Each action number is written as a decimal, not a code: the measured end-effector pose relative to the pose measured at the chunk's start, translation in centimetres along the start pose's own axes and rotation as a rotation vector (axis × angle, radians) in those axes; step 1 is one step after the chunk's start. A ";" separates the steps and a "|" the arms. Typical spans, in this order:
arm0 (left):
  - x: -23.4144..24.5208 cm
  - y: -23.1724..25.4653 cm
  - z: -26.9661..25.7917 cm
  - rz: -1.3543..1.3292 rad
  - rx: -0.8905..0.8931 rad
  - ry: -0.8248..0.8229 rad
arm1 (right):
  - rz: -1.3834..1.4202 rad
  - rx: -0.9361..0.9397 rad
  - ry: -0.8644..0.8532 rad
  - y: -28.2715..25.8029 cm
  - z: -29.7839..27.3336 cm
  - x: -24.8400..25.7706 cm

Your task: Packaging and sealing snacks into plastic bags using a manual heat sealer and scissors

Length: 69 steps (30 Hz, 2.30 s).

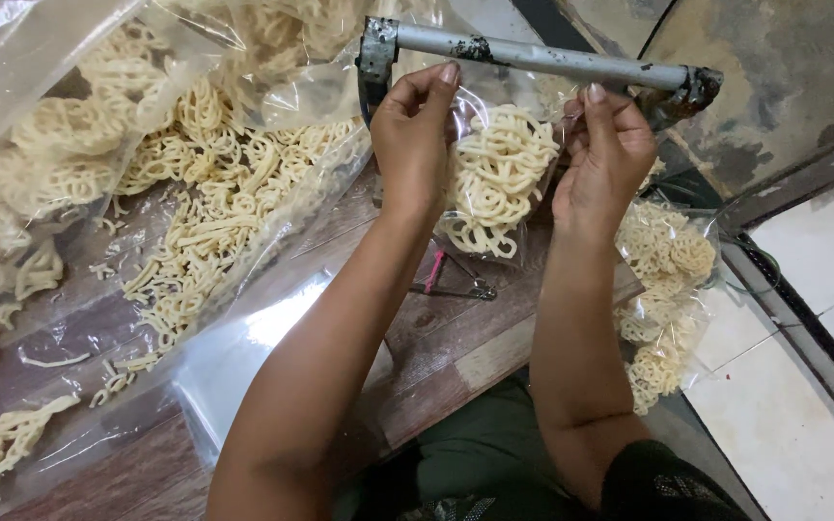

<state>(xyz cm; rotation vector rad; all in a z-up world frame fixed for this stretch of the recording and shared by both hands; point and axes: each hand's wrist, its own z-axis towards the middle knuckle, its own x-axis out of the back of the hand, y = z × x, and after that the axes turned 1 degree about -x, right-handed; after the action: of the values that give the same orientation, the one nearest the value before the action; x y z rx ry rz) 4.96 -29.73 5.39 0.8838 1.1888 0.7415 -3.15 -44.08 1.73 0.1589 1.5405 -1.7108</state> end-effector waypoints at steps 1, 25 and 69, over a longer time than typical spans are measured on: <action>0.0 0.1 -0.1 0.000 0.002 0.000 | -0.001 0.000 0.001 -0.4 -0.3 -0.3; 5.9 -5.5 -11.7 0.274 -0.666 -0.304 | -0.722 0.716 -0.268 -3.5 -10.7 1.5; 23.8 3.3 -9.5 1.067 -0.148 -0.379 | -1.271 0.535 0.020 -0.4 0.7 28.7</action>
<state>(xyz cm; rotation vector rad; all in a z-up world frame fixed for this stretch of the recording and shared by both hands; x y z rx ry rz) 0.89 -5.90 -3.81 1.4586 0.2448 1.4007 -22.15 -58.29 -14.39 -0.6850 1.1617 -3.0715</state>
